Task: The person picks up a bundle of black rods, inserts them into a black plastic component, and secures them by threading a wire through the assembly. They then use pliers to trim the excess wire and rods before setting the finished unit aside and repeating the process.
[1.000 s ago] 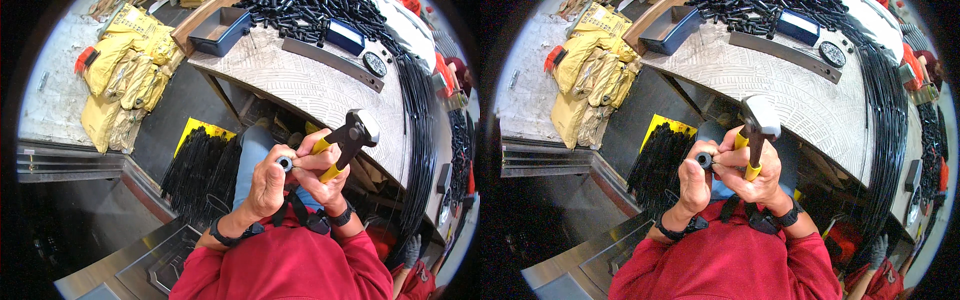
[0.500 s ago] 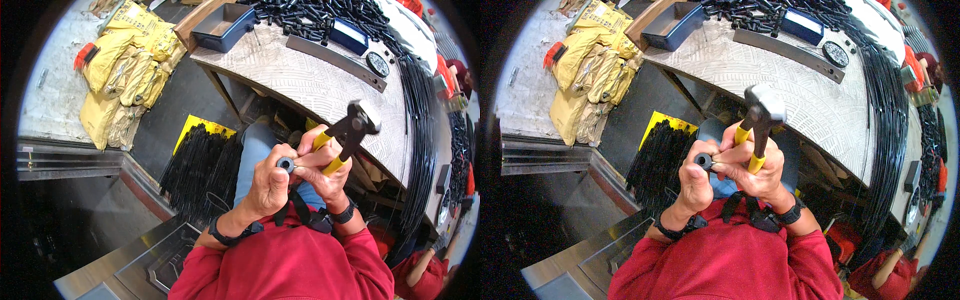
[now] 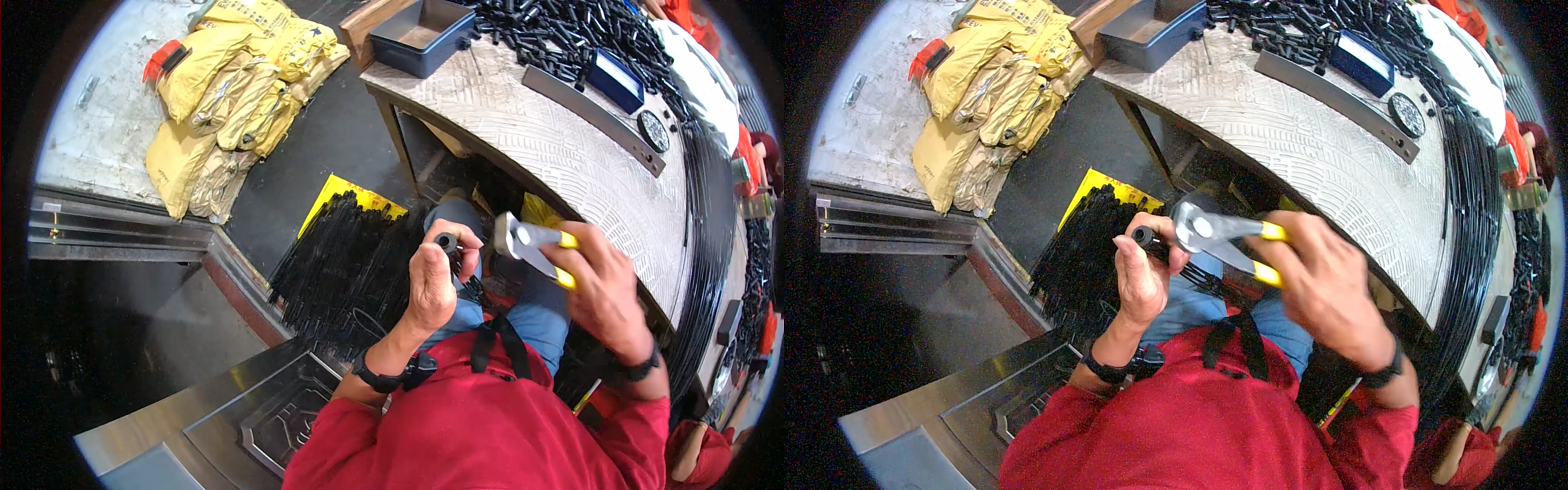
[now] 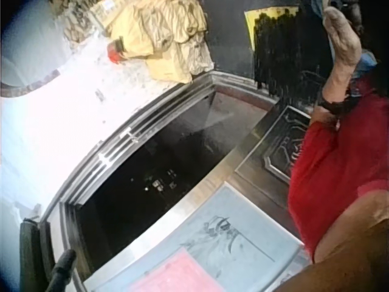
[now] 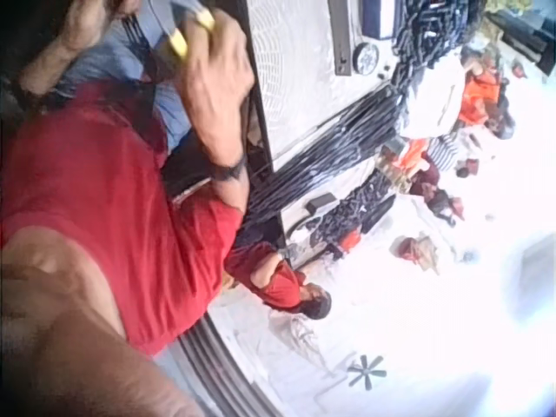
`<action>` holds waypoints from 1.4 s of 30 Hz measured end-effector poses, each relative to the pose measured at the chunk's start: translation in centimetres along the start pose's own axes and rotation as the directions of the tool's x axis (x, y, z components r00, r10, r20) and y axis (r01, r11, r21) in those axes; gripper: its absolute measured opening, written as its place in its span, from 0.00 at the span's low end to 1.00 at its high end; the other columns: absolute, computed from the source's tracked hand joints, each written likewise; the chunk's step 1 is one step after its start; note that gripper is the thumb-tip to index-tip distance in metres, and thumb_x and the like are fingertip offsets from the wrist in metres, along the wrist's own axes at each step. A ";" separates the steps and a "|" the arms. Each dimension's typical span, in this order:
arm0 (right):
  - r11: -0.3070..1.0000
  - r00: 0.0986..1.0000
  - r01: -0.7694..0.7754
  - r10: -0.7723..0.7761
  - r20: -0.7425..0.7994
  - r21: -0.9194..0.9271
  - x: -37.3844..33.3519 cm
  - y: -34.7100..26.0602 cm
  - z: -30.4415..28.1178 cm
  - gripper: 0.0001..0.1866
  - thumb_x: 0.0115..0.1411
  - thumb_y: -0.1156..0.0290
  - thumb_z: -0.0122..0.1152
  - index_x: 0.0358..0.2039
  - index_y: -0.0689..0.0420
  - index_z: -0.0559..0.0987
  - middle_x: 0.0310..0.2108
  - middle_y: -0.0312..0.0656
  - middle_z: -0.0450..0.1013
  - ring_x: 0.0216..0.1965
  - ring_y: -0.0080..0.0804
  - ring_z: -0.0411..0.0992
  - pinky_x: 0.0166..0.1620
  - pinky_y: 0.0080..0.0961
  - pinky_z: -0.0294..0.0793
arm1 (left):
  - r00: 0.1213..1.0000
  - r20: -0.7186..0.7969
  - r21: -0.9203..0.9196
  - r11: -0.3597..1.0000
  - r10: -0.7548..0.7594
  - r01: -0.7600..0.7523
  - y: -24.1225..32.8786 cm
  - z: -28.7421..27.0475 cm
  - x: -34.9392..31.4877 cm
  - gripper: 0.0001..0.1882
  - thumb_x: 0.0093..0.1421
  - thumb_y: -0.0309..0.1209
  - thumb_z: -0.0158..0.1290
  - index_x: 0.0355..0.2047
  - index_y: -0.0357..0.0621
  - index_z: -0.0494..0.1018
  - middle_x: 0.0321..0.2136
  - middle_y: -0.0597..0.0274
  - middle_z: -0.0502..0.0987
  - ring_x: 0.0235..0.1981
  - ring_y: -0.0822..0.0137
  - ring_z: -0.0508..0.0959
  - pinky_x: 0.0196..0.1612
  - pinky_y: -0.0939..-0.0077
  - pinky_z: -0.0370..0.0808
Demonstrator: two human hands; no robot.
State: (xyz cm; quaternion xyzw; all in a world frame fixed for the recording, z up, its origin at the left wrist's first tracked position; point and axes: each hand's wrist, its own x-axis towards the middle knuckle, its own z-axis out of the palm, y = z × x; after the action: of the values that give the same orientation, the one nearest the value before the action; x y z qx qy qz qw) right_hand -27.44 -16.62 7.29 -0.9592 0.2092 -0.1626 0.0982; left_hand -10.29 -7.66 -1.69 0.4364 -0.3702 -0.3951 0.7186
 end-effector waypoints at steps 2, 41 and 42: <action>0.977 0.998 0.036 -0.022 0.067 -0.212 -1.0 0.4 -1.2 0.14 0.42 0.76 0.53 0.33 0.59 0.73 0.36 0.43 0.66 0.32 0.33 0.67 0.31 0.27 0.69 | 1.000 0.002 0.022 1.000 -0.005 0.005 0.4 -0.3 0.2 0.32 0.61 0.57 0.25 0.31 0.38 0.64 0.15 0.66 0.63 0.17 0.77 0.61 0.21 0.83 0.58; 0.990 0.949 0.137 -0.137 0.284 0.020 0.2 0.6 -1.9 0.19 0.39 0.79 0.55 0.36 0.61 0.68 0.36 0.47 0.63 0.38 0.42 0.66 0.36 0.31 0.67 | 0.971 0.234 0.047 0.998 -0.053 0.043 0.6 0.7 -0.1 0.32 0.60 0.56 0.31 0.40 0.38 0.67 0.24 0.67 0.68 0.20 0.79 0.64 0.22 0.85 0.60; 0.969 0.923 0.069 -0.152 0.352 0.238 0.0 1.3 -2.1 0.19 0.41 0.80 0.53 0.38 0.61 0.68 0.37 0.48 0.64 0.39 0.43 0.66 0.38 0.32 0.67 | 0.971 0.235 0.048 0.998 -0.055 0.045 0.7 0.5 -0.1 0.32 0.60 0.56 0.31 0.40 0.38 0.67 0.24 0.67 0.68 0.20 0.79 0.64 0.22 0.85 0.60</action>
State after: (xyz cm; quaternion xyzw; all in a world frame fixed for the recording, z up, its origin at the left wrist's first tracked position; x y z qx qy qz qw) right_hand -28.65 -17.99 8.90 -0.9660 0.1130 -0.0077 0.2324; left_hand -10.58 -7.55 -0.92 0.4107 -0.4502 -0.4540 0.6500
